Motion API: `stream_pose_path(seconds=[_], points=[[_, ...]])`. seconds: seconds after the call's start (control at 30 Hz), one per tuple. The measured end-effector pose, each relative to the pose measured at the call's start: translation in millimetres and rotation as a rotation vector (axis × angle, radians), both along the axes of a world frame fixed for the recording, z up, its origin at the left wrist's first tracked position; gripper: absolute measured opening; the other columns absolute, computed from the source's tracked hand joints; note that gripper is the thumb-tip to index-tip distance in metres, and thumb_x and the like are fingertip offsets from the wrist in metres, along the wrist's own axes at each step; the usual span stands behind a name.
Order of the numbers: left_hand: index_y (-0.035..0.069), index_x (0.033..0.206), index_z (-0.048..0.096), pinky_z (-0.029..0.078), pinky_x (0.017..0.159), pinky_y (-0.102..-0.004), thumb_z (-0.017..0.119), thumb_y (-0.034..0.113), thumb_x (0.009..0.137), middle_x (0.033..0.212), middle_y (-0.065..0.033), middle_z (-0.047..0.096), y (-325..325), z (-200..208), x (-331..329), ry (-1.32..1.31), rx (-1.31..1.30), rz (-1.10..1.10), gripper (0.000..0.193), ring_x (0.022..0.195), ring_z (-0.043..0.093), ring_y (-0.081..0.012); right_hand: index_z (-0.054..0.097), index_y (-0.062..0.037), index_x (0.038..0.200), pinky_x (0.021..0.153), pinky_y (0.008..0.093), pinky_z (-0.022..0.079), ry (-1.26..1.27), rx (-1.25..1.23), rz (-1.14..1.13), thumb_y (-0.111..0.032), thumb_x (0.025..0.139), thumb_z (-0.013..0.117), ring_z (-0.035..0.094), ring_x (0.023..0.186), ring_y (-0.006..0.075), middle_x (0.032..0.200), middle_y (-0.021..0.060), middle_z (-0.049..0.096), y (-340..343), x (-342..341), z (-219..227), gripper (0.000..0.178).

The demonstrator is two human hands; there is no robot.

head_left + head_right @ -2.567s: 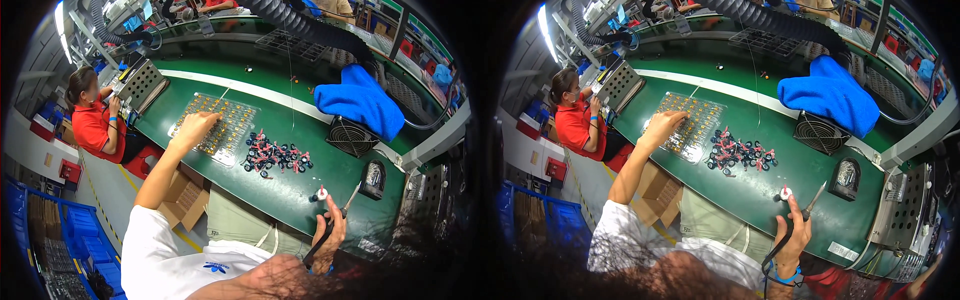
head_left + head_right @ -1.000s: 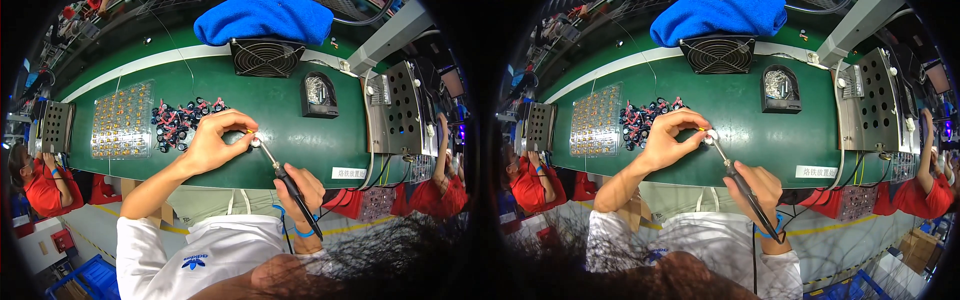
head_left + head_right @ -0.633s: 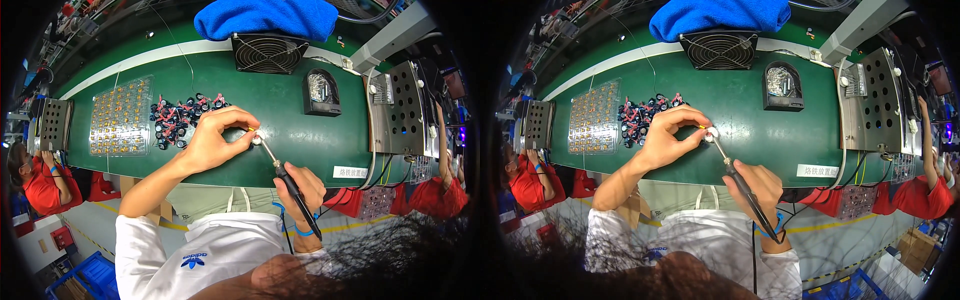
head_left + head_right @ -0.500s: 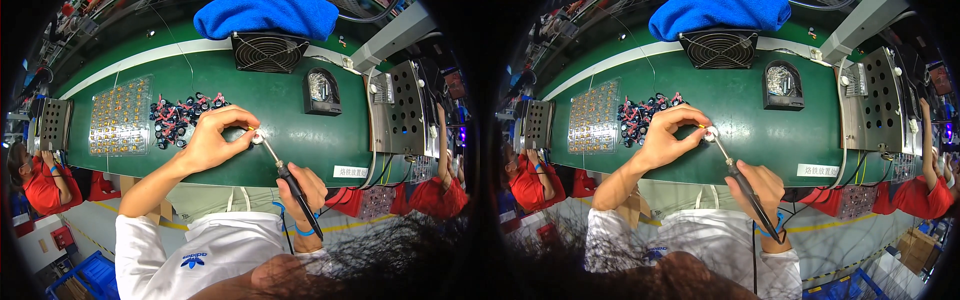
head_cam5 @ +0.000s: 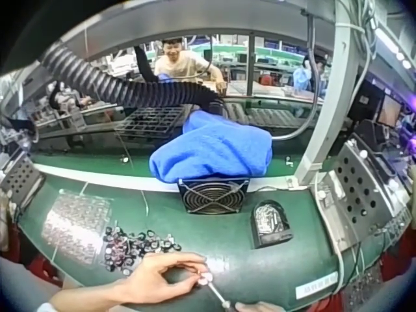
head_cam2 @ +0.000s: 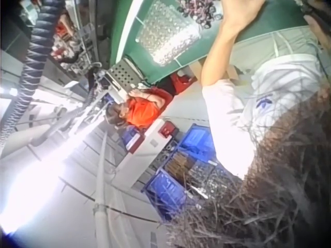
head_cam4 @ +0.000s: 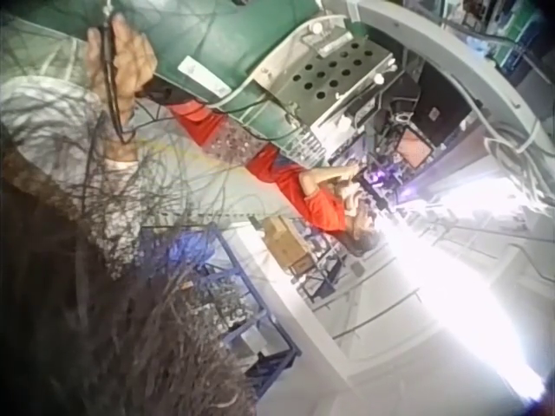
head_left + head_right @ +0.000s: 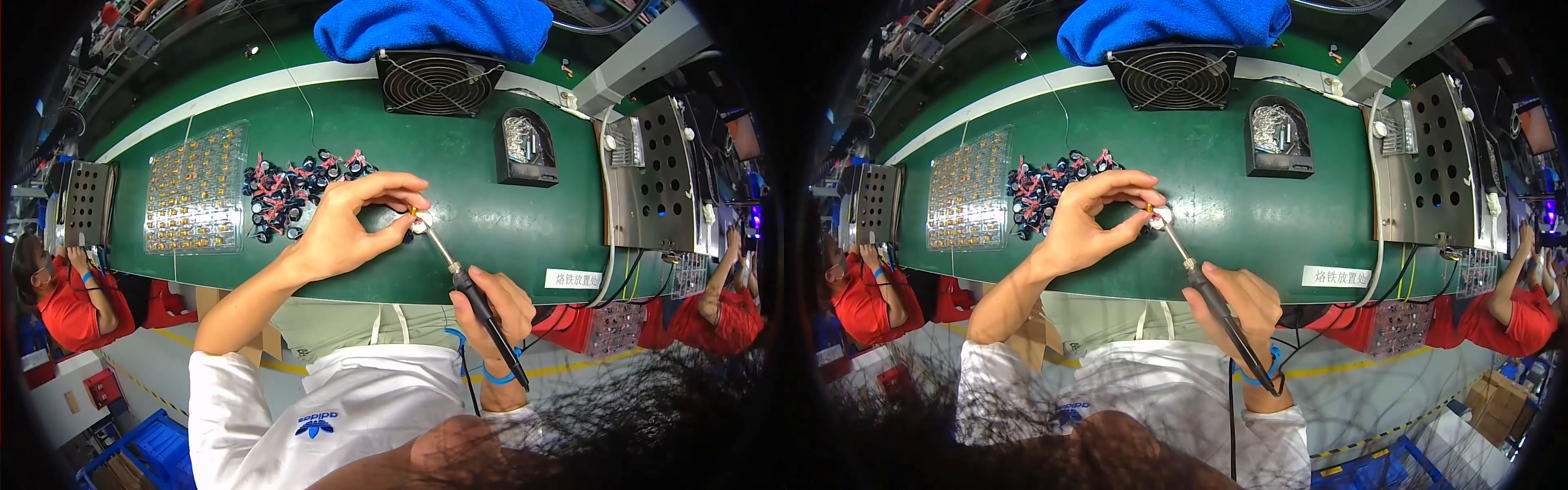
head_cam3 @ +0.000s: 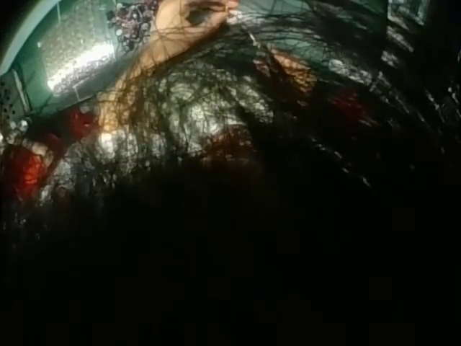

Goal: The person assembles electronic components by picking up parts from the table and soldering wires onto them with a soldering iron.

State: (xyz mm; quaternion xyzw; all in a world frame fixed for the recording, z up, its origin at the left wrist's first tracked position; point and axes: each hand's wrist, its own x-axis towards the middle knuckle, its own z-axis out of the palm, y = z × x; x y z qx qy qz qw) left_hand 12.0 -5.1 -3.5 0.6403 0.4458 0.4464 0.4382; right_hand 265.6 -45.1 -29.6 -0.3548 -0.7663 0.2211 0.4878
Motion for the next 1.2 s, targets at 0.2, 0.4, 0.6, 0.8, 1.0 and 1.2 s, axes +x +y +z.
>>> stream_pose_path(seconds=[0.2,0.4,0.6,0.8,1.0,1.2], points=[[-0.001,0.128,0.066,0.060,0.096,-0.0332,0.071,-0.007,0.087,0.111,-0.0124,0.078,0.2,-2.9,-0.1,0.030,0.043,-0.010,0.042,0.103,0.076,-0.0205,0.070,0.0075,0.110,0.057,0.0313,0.052,-0.003,-0.007,0.007,-0.009,0.083,0.085,0.067,0.061,0.0242,0.078,0.0150,0.070,0.2,-1.5,1.4,0.035],[-0.002,0.127,0.067,0.060,0.095,-0.0327,0.070,-0.006,0.087,0.110,-0.0127,0.078,0.5,-3.3,0.0,0.057,0.054,-0.008,0.041,0.101,0.076,-0.0205,0.070,0.0075,0.110,0.057,0.0316,0.052,-0.001,-0.009,0.015,-0.009,0.083,0.085,0.066,0.061,0.0246,0.078,0.0151,0.070,0.4,-1.7,1.4,0.035],[-0.002,0.126,0.068,0.060,0.093,-0.0324,0.070,-0.005,0.086,0.110,-0.0131,0.078,1.4,-3.4,1.2,0.073,0.082,-0.006,0.040,0.101,0.076,-0.0207,0.069,0.0073,0.111,0.056,0.0313,0.050,-0.003,0.004,0.013,-0.010,0.083,0.085,0.064,0.059,0.0238,0.077,0.0145,0.069,1.1,-1.3,-0.1,0.036],[-0.002,0.126,0.068,0.060,0.093,-0.0328,0.070,-0.005,0.087,0.109,-0.0132,0.078,1.2,-1.9,0.5,0.085,0.084,-0.002,0.039,0.101,0.076,-0.0214,0.068,0.0076,0.114,0.055,0.0316,0.050,0.025,0.020,0.017,-0.012,0.087,0.083,0.063,0.058,0.0234,0.076,0.0143,0.069,0.6,1.3,-2.4,0.037],[-0.002,0.125,0.069,0.060,0.093,-0.0335,0.070,-0.005,0.087,0.109,-0.0130,0.078,1.4,-2.5,-0.5,0.089,0.114,-0.024,0.038,0.101,0.076,-0.0215,0.068,0.0078,0.114,0.056,0.0315,0.051,0.011,0.021,0.014,-0.011,0.086,0.082,0.065,0.060,0.0239,0.077,0.0149,0.069,0.3,1.0,1.1,0.036],[0.000,0.125,0.069,0.059,0.093,-0.0336,0.070,-0.004,0.087,0.108,-0.0124,0.078,1.4,-4.2,0.2,0.085,0.087,-0.013,0.038,0.102,0.076,-0.0211,0.069,0.0075,0.113,0.058,0.0316,0.052,-0.008,0.003,0.010,-0.008,0.085,0.082,0.066,0.061,0.0243,0.078,0.0155,0.070,0.8,-1.2,2.0,0.035]])
